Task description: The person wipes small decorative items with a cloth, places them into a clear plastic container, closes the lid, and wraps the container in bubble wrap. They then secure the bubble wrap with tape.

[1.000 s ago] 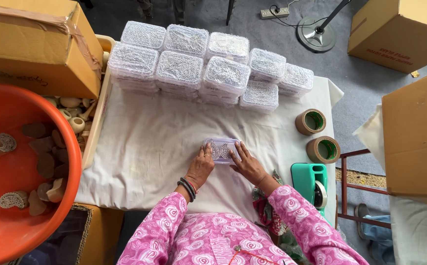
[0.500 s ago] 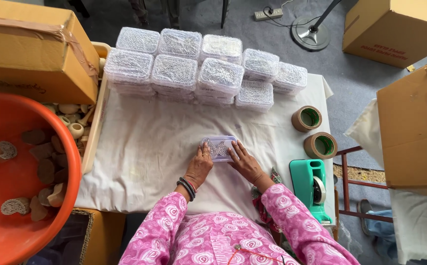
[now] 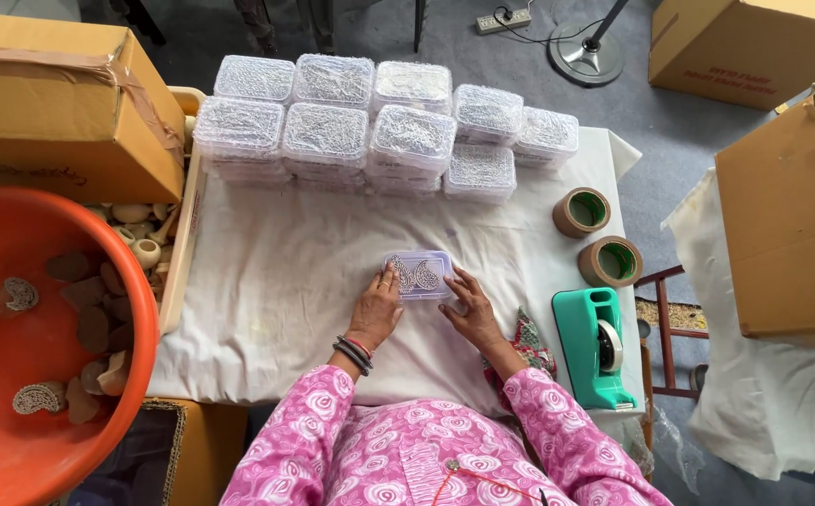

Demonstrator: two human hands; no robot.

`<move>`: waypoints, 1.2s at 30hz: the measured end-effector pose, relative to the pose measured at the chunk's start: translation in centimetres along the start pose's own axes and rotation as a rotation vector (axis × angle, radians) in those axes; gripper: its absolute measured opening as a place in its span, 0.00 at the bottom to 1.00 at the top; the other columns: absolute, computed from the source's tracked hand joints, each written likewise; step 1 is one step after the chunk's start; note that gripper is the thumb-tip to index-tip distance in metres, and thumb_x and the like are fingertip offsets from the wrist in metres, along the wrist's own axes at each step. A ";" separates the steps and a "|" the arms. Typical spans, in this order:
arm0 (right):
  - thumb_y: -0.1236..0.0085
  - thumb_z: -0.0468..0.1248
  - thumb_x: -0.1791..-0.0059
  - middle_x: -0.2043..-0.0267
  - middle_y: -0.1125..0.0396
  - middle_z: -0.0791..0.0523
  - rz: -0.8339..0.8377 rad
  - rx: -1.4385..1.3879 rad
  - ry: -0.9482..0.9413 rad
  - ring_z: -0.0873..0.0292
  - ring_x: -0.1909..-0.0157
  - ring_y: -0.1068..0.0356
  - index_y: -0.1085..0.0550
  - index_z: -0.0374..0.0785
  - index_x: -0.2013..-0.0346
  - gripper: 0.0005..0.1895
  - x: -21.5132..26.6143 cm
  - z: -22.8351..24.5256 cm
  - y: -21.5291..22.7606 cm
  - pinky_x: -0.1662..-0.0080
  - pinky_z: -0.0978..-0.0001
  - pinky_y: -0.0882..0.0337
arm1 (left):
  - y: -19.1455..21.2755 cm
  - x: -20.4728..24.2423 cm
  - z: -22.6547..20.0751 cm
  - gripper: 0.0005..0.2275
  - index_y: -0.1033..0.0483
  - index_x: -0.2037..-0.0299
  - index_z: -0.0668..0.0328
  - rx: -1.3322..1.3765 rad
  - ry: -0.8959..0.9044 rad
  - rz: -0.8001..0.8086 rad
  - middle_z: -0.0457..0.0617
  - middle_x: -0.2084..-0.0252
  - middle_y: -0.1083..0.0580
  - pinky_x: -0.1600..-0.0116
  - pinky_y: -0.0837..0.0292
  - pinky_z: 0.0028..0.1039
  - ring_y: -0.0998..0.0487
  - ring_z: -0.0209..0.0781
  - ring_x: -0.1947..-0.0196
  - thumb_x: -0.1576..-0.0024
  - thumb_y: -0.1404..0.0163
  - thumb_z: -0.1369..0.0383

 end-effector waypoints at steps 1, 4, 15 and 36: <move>0.30 0.38 0.57 0.25 0.46 0.55 0.000 -0.002 -0.001 0.51 0.43 0.28 0.33 0.47 0.33 0.39 0.2 -0.5 -0.1 0.47 0.65 0.21 | 0.3 0.4 0.2 0.35 0.38 0.34 0.75 -0.001 0.000 0.002 0.63 0.29 0.41 0.32 0.35 0.32 0.36 0.55 0.32 0.49 0.38 0.65; 0.29 0.40 0.56 0.25 0.46 0.52 -0.046 0.090 0.188 0.49 0.32 0.36 0.31 0.45 0.34 0.36 0.3 0.9 -0.1 0.39 0.61 0.28 | 1.1 1.1 1.2 0.36 0.39 0.32 0.63 0.072 0.013 0.057 0.53 0.26 0.44 0.32 0.37 0.31 0.38 0.49 0.30 0.51 0.37 0.65; 0.25 0.57 0.68 0.21 0.59 0.53 0.265 0.666 0.262 0.51 0.21 0.61 0.47 0.56 0.26 0.61 -4.3 7.8 -2.5 0.29 0.37 0.59 | 0.4 2.3 2.5 0.40 0.41 0.30 0.43 0.501 0.216 -0.136 0.45 0.23 0.50 0.37 0.28 0.34 0.33 0.50 0.34 0.54 0.37 0.77; 0.31 0.60 0.61 0.22 0.61 0.46 0.223 0.753 0.324 0.40 0.22 0.61 0.48 0.66 0.26 0.53 -4.6 5.4 -6.2 0.33 0.30 0.55 | -0.7 2.0 4.4 0.35 0.32 0.34 0.39 0.662 0.257 -0.224 0.45 0.31 0.33 0.38 0.26 0.30 0.25 0.48 0.39 0.53 0.37 0.77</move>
Point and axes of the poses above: each hand's wrist, its own x-axis away from the middle knuckle, its own y-axis out of the back of the hand, z = x × y, the point moved 8 cm from there along -x, towards the middle knuckle
